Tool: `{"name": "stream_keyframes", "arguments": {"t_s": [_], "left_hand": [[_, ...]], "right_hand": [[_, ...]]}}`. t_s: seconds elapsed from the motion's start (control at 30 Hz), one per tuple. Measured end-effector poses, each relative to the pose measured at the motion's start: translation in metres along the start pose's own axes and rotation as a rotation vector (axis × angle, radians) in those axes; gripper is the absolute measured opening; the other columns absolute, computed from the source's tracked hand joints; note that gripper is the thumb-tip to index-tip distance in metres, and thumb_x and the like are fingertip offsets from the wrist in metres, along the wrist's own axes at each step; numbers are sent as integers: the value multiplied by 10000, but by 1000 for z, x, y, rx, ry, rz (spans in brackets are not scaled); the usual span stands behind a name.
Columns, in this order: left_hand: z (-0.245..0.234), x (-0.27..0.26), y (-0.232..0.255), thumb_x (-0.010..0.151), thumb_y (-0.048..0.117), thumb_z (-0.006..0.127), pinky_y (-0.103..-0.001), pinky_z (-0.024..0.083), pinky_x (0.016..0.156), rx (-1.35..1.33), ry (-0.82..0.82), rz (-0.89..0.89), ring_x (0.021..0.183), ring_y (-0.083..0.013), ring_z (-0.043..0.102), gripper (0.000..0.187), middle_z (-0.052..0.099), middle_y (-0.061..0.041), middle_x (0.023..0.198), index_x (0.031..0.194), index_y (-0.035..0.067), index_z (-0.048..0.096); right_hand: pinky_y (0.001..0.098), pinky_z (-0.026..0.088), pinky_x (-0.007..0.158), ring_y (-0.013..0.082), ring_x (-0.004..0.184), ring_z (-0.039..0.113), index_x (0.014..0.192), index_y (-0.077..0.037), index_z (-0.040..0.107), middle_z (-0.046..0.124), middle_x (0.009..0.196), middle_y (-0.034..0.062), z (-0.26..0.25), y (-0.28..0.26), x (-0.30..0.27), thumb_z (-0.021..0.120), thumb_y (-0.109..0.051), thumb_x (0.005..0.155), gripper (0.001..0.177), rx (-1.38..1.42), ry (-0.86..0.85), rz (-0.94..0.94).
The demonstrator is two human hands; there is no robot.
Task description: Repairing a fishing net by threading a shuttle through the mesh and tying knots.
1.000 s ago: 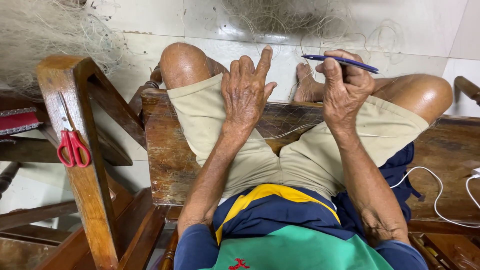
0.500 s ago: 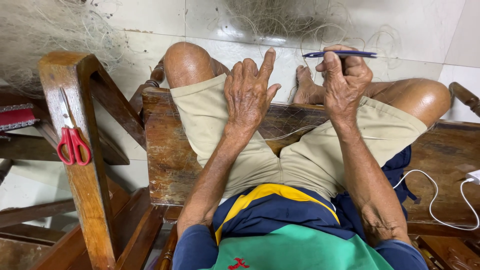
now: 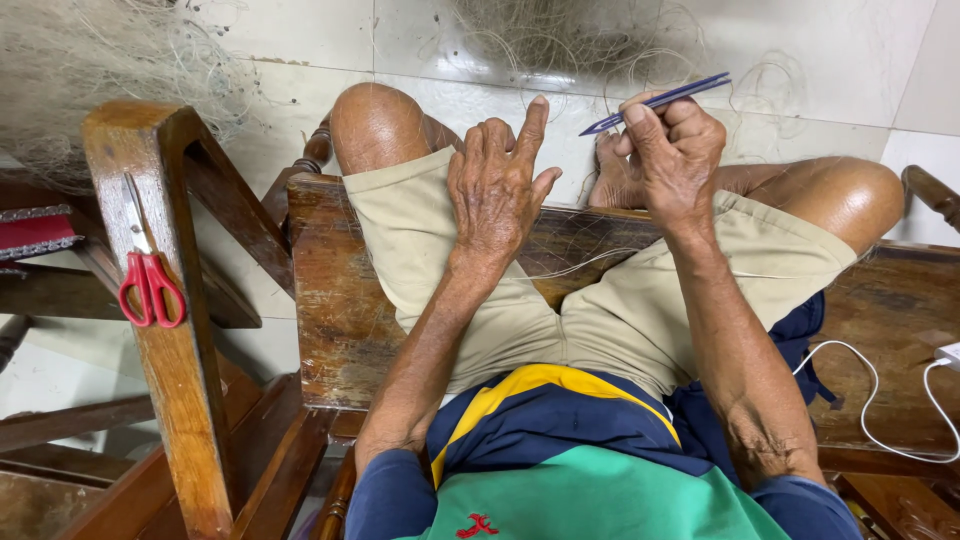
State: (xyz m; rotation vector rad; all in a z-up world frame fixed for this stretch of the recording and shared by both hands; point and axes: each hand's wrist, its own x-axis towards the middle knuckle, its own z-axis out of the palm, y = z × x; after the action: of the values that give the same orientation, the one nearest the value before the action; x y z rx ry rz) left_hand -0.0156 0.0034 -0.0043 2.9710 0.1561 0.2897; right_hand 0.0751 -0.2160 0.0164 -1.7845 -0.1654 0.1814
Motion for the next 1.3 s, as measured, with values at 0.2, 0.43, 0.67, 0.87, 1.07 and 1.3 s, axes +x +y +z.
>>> {"name": "stream_keyframes", "arguments": {"t_s": [0.2,0.43,0.67,0.87,1.07,1.3], "left_hand": [[-10,-2,0,897,721,1063,-468,582,866,-49,-4,-16,1163,-261,629,1093,624,-16,1267,1770,303,554],[-17,-11,-5,1058,485,954,-484,546,847,-448,129,40,1124,-302,640,719,609,-71,1265,1652,181,688],[-28,-3,8,1102,414,913,-479,566,989,-739,229,128,1165,-280,719,327,706,-15,1291,1349,217,830],[-32,4,13,1128,383,876,-481,563,966,-777,267,102,1059,-270,699,220,711,5,1138,1270,216,860],[-17,-17,15,1172,307,824,-434,539,905,-780,273,23,991,-228,680,148,723,2,1044,1164,166,868],[-36,-43,-31,1152,221,858,-437,585,896,-667,198,30,1043,-259,726,81,775,-17,1053,1151,147,891]], "right_hand": [[221,450,517,95,593,582,1055,-93,688,723,804,59,-10,-3,4,776,-255,1288,297,139,-82,126],[244,556,689,144,792,749,1273,5,855,720,781,97,-10,-9,3,804,-178,1277,190,-14,-204,34],[252,596,760,113,798,701,1267,12,854,729,802,96,-11,-1,-3,810,-176,1245,194,100,-185,67],[237,620,759,100,775,726,1250,28,841,737,808,83,-6,12,-7,806,-154,1225,187,223,-153,103],[252,641,782,134,821,772,1320,40,823,777,900,113,-8,15,-10,849,-191,1172,276,322,-153,99],[277,626,897,136,960,725,1417,83,766,797,1046,187,-20,-7,-6,825,-237,1159,415,283,-130,-11]]}}
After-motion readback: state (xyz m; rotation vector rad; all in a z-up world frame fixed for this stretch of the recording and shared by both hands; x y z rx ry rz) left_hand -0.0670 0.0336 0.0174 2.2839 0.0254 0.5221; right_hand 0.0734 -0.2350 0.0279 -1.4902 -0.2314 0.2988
